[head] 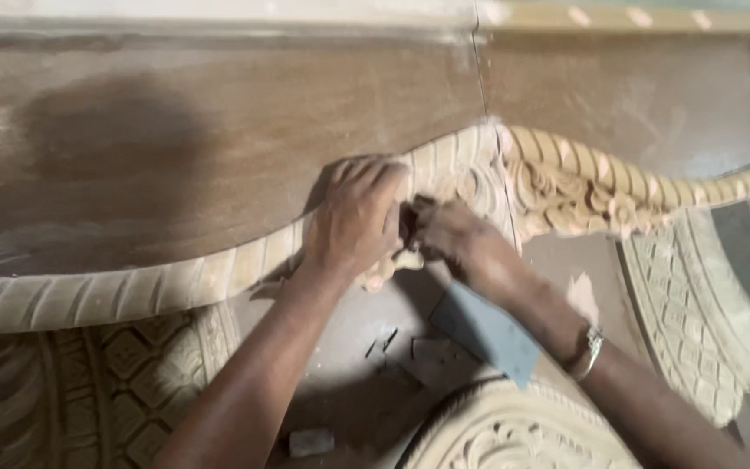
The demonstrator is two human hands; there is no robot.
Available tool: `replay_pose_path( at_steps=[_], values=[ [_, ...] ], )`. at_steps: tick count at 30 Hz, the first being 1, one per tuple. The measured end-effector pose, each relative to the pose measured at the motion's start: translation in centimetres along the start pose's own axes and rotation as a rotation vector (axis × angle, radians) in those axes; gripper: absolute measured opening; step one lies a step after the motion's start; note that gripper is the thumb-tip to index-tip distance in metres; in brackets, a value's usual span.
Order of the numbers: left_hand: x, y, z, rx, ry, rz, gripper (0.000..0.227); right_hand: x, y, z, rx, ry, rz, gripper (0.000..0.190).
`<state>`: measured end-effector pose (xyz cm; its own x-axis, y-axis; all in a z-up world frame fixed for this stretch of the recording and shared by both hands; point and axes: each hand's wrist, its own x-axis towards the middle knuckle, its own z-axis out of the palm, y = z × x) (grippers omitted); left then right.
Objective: The person carves a floral design into the edge of a large wooden panel using a small chisel and a sanding block. They carefully shape the petals and smooth the surface of the carved wood.
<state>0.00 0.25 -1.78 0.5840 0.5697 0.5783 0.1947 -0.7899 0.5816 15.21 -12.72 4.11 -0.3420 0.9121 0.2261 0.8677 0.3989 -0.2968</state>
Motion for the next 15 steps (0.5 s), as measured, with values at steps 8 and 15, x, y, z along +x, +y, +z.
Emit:
replay_pose_path(
  at_steps=[8, 15],
  values=[
    [0.0, 0.0, 0.0, -0.039, 0.05, -0.004, 0.035, 0.6, 0.3, 0.4, -0.021, -0.163, -0.019, 0.025],
    [-0.5, -0.4, 0.5, -0.062, 0.072, -0.001, 0.035, 0.4, 0.5, 0.3, 0.037, -0.218, -0.046, 0.037]
  ],
)
